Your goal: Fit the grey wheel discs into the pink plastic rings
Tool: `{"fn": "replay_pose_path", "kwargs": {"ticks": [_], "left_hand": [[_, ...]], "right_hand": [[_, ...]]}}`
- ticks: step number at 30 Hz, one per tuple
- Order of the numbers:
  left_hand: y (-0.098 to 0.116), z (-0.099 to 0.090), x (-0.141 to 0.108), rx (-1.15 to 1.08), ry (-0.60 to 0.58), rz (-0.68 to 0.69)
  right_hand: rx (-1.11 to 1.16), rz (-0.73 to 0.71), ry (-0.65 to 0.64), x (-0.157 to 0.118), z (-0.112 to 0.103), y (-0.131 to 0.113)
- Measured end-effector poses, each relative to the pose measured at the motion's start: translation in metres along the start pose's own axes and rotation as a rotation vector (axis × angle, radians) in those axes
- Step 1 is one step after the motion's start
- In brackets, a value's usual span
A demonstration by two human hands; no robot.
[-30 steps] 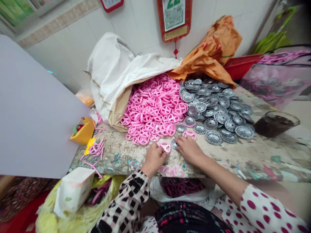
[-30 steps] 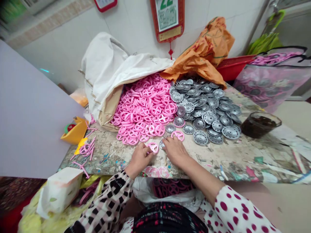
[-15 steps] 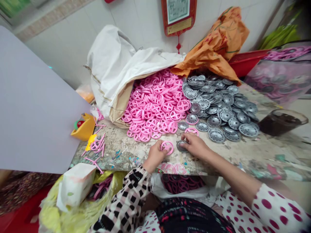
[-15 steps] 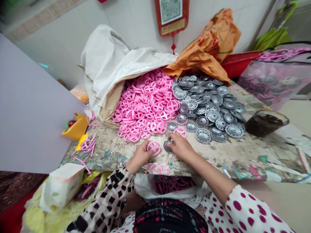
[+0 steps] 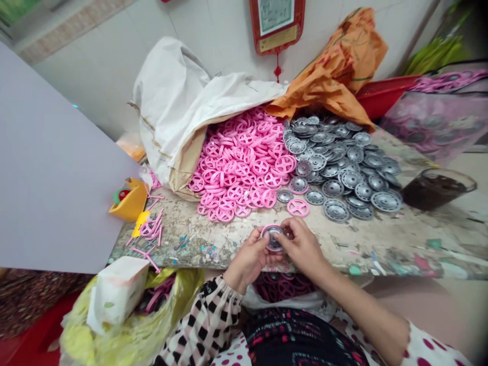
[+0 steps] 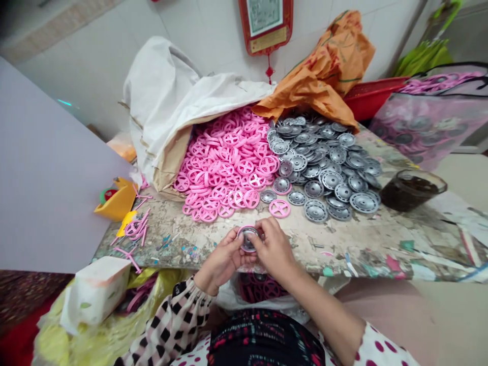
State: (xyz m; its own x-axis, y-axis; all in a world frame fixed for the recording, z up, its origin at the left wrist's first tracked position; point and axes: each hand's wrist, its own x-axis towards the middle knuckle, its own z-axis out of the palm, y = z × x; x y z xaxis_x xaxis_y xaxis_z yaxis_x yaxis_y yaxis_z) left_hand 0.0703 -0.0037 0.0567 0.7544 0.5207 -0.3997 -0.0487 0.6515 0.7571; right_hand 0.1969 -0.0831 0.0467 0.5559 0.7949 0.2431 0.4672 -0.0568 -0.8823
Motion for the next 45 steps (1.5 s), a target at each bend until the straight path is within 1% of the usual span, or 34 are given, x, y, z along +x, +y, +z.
{"fn": "replay_pose_path", "kwargs": {"ticks": [2, 3, 4, 6, 8, 9, 12, 13, 14, 16, 18, 20, 22, 23, 25, 27, 28, 30, 32, 33, 35, 37, 39, 41, 43, 45], "left_hand": [[-0.003, 0.004, -0.004, 0.005, -0.02, 0.013], [-0.003, 0.004, -0.006, 0.02, -0.023, 0.022], [-0.004, 0.005, -0.007, 0.041, -0.025, 0.033], [-0.005, 0.006, -0.009, 0.096, -0.025, 0.065], [-0.007, 0.008, -0.009, 0.144, -0.015, 0.102], [-0.007, 0.009, -0.009, 0.162, -0.007, 0.115], [-0.006, 0.008, -0.008, 0.263, -0.004, 0.111], [-0.004, 0.005, -0.007, 0.343, -0.003, 0.11], [-0.001, 0.0, -0.007, 0.442, 0.009, 0.118], [0.007, -0.014, -0.005, 0.657, 0.08, 0.165], [0.013, -0.03, -0.002, 0.803, 0.179, 0.227], [0.014, -0.043, 0.003, 0.82, 0.227, 0.26], [0.009, -0.051, 0.009, 0.761, 0.227, 0.273], [0.005, -0.053, 0.012, 0.726, 0.229, 0.279], [-0.003, -0.054, 0.018, 0.679, 0.25, 0.302], [-0.009, -0.053, 0.021, 0.65, 0.285, 0.323], [-0.01, -0.053, 0.022, 0.638, 0.299, 0.326], [-0.01, -0.053, 0.023, 0.623, 0.311, 0.321], [-0.008, -0.054, 0.023, 0.611, 0.311, 0.31], [-0.007, -0.055, 0.022, 0.602, 0.314, 0.302], [-0.004, -0.056, 0.022, 0.574, 0.325, 0.27], [-0.002, -0.057, 0.022, 0.545, 0.338, 0.225], [0.001, -0.056, 0.023, 0.531, 0.354, 0.19], [0.004, -0.054, 0.027, 0.534, 0.381, 0.156], [0.006, -0.051, 0.032, 0.555, 0.412, 0.109], [0.009, -0.049, 0.038, 0.596, 0.455, 0.059]], "right_hand": [[-0.066, -0.071, 0.024, -0.006, 0.002, -0.004], [-0.055, -0.061, 0.019, -0.008, 0.001, -0.005], [-0.026, -0.026, -0.009, -0.01, -0.002, -0.006], [0.026, 0.045, -0.123, -0.011, -0.007, -0.008], [0.028, 0.054, -0.215, -0.011, -0.013, -0.012], [0.01, 0.045, -0.223, -0.01, -0.014, -0.014], [-0.059, 0.058, -0.162, -0.012, -0.015, -0.015], [-0.085, 0.061, -0.169, -0.015, -0.014, -0.014], [-0.116, 0.052, -0.204, -0.019, -0.013, -0.011], [-0.193, -0.021, -0.34, -0.032, -0.01, -0.005], [-0.295, -0.149, -0.49, -0.048, -0.007, 0.0], [-0.398, -0.263, -0.571, -0.062, -0.006, 0.001], [-0.454, -0.325, -0.601, -0.065, -0.006, 0.0], [-0.46, -0.337, -0.604, -0.061, -0.007, -0.001], [-0.436, -0.327, -0.569, -0.039, -0.008, 0.0], [-0.42, -0.28, -0.456, -0.003, -0.008, 0.007], [-0.433, -0.237, -0.362, 0.019, -0.006, 0.011], [-0.531, -0.198, -0.227, 0.06, -0.002, 0.022], [-0.631, -0.173, -0.195, 0.089, 0.006, 0.029], [-0.674, -0.161, -0.202, 0.097, 0.011, 0.03], [-0.734, -0.134, -0.235, 0.099, 0.02, 0.029], [-0.767, -0.126, -0.267, 0.086, 0.027, 0.025], [-0.781, -0.151, -0.299, 0.07, 0.029, 0.021], [-0.772, -0.166, -0.322, 0.063, 0.025, 0.018], [-0.784, -0.127, -0.318, 0.069, 0.018, 0.018], [-0.862, -0.059, -0.294, 0.085, 0.011, 0.021]]}}
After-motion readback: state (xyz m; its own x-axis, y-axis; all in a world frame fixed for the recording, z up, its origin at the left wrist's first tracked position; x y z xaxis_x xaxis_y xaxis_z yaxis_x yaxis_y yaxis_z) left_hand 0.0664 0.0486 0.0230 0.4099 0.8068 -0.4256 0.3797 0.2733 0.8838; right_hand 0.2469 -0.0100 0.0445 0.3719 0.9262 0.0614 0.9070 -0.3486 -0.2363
